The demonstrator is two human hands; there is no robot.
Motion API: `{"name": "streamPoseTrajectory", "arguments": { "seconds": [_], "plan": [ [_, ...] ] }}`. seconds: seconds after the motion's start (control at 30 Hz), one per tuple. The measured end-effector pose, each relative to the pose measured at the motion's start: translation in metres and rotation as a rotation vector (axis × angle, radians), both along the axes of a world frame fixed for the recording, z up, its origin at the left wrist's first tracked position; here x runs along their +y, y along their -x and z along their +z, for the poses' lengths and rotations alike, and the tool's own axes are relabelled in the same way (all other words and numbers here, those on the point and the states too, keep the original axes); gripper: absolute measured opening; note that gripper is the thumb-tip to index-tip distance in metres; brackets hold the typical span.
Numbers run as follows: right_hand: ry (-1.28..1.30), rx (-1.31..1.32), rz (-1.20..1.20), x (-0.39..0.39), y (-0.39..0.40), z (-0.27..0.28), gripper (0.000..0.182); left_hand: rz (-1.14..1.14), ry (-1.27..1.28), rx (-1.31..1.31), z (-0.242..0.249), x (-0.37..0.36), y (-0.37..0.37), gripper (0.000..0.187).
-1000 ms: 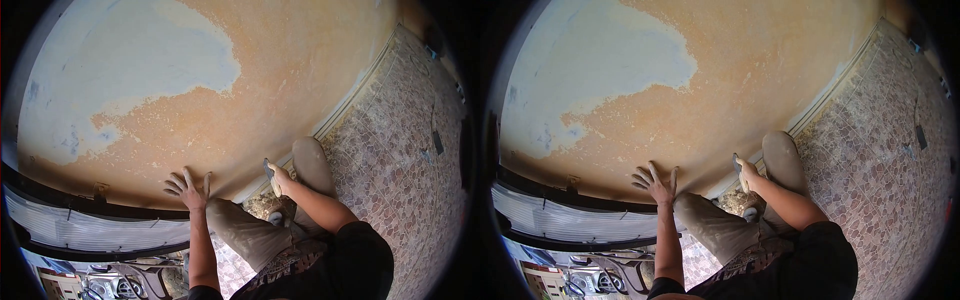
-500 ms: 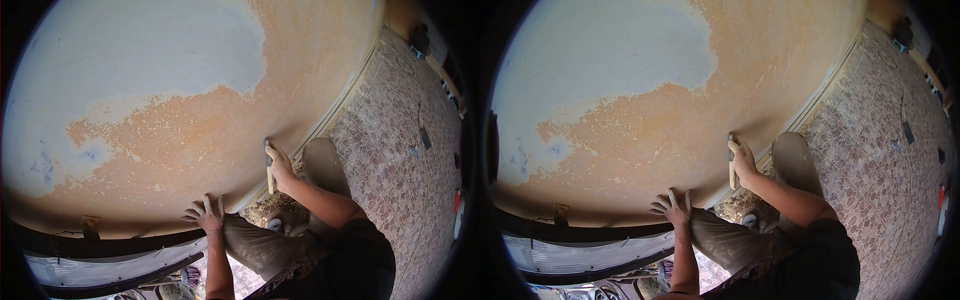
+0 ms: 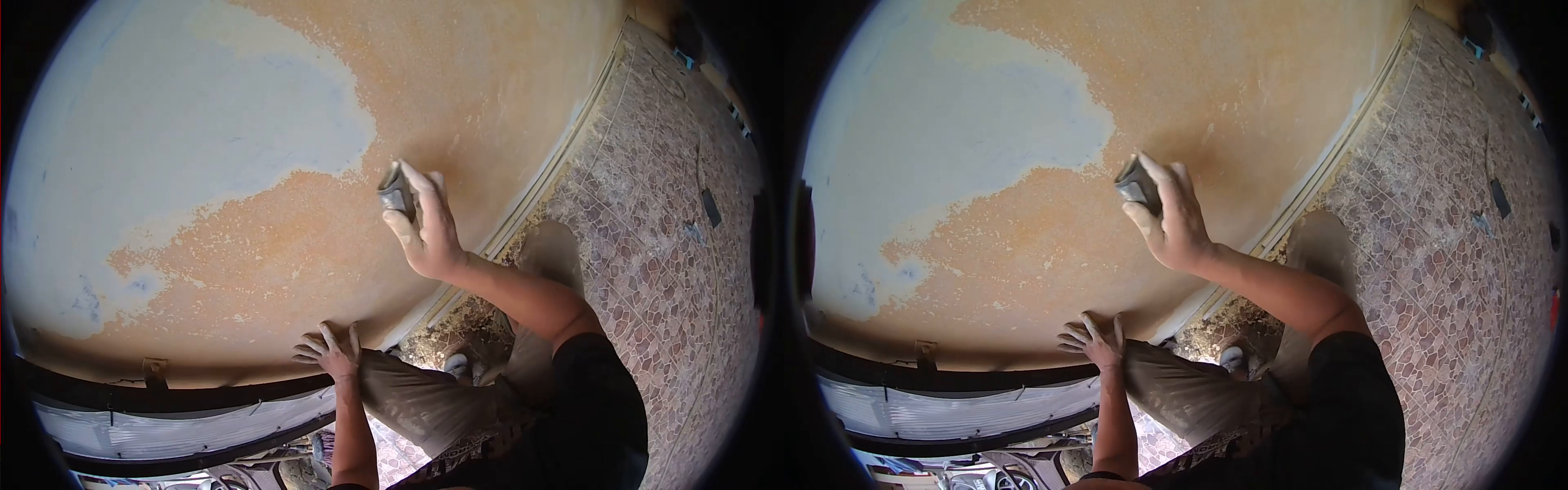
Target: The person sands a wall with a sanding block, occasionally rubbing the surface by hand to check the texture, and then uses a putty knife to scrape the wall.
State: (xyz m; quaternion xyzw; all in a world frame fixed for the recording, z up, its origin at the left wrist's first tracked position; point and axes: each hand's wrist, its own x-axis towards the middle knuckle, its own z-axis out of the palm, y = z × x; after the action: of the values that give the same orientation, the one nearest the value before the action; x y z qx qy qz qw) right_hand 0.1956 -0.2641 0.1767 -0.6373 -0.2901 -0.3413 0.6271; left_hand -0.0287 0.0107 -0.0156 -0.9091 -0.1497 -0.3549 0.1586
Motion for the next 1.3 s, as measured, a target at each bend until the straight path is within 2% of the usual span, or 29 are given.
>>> {"name": "streamPoseTrajectory", "arguments": {
  "seconds": [0.03, 0.1, 0.2, 0.3, 0.37, 0.4, 0.47, 0.53, 0.6, 0.63, 0.7, 0.73, 0.8, 0.87, 0.93, 1.0, 1.07, 1.1, 1.17, 1.2, 1.23, 1.3],
  "plan": [
    [-0.012, 0.000, 0.000, -0.001, -0.009, 0.004, 0.062, 0.017, 0.017, 0.023, 0.000, 0.001, -0.001, 0.094],
    [0.422, -0.360, -0.137, -0.004, -0.027, 0.006, 0.069, 0.034, 0.026, 0.036, 0.000, 0.000, -0.002, 0.097],
    [0.272, -0.445, -0.183, -0.004, -0.068, -0.027, 0.072, 0.067, 0.007, 0.049, 0.000, 0.001, -0.007, 0.100],
    [0.001, -0.104, -0.480, -0.024, -0.106, -0.043, 0.070, 0.065, -0.012, 0.039, -0.001, 0.005, -0.004, 0.102],
    [-0.229, 0.367, -0.529, -0.036, -0.119, -0.061, 0.064, 0.059, -0.027, 0.026, -0.004, 0.007, -0.007, 0.102],
    [-0.232, 0.368, -0.524, -0.034, -0.118, -0.065, 0.064, 0.062, -0.030, 0.025, -0.005, 0.007, -0.008, 0.102],
    [-0.136, 0.295, -0.556, -0.022, -0.095, -0.083, 0.058, 0.100, -0.039, 0.039, -0.006, 0.009, -0.006, 0.104],
    [0.105, -0.112, -0.301, -0.009, -0.061, -0.105, 0.062, 0.129, -0.078, 0.049, -0.006, 0.009, -0.010, 0.110],
    [0.649, -0.567, -0.140, -0.014, -0.043, -0.131, 0.071, 0.052, -0.120, -0.013, -0.004, 0.011, -0.005, 0.114],
    [0.633, -0.549, -0.132, -0.018, -0.048, -0.138, 0.071, 0.072, -0.139, -0.003, -0.001, 0.010, -0.005, 0.119],
    [0.372, -0.442, -0.202, -0.021, -0.075, -0.147, 0.076, 0.077, -0.143, 0.013, 0.002, 0.013, -0.009, 0.120],
    [0.286, -0.383, -0.270, -0.024, -0.083, -0.134, 0.076, 0.084, -0.123, 0.024, 0.002, 0.010, 0.001, 0.122],
    [0.158, -0.133, -0.406, -0.033, -0.099, -0.111, 0.075, 0.089, -0.113, 0.017, 0.008, 0.001, -0.003, 0.121],
    [-0.104, 0.141, -0.469, -0.041, -0.113, -0.091, 0.065, 0.066, -0.041, -0.062, 0.027, -0.026, -0.015, 0.117],
    [-0.127, 0.217, -0.508, -0.031, -0.099, -0.096, 0.065, 0.029, 0.038, -0.119, 0.042, -0.058, -0.041, 0.113],
    [0.123, -0.067, -0.309, -0.006, -0.061, -0.136, 0.067, -0.071, 0.063, -0.210, 0.065, -0.087, -0.078, 0.106],
    [0.390, -0.380, -0.201, -0.006, -0.044, -0.142, 0.069, -0.105, -0.031, -0.177, 0.099, -0.102, -0.111, 0.091],
    [0.391, -0.389, -0.211, -0.009, -0.049, -0.136, 0.069, -0.153, -0.113, -0.228, 0.126, -0.108, -0.127, 0.083],
    [0.297, -0.263, -0.331, -0.018, -0.064, -0.113, 0.066, -0.138, -0.117, -0.262, 0.181, -0.112, -0.136, 0.083],
    [0.191, -0.111, -0.440, -0.034, -0.079, -0.077, 0.064, -0.111, -0.113, -0.286, 0.199, -0.112, -0.138, 0.084],
    [-0.051, 0.004, -0.490, -0.041, -0.108, -0.055, 0.064, -0.102, -0.114, -0.294, 0.211, -0.110, -0.135, 0.084],
    [-0.218, 0.217, -0.489, -0.067, -0.141, -0.027, 0.065, -0.108, -0.197, -0.323, 0.216, -0.104, -0.138, 0.080]
  ]
}}
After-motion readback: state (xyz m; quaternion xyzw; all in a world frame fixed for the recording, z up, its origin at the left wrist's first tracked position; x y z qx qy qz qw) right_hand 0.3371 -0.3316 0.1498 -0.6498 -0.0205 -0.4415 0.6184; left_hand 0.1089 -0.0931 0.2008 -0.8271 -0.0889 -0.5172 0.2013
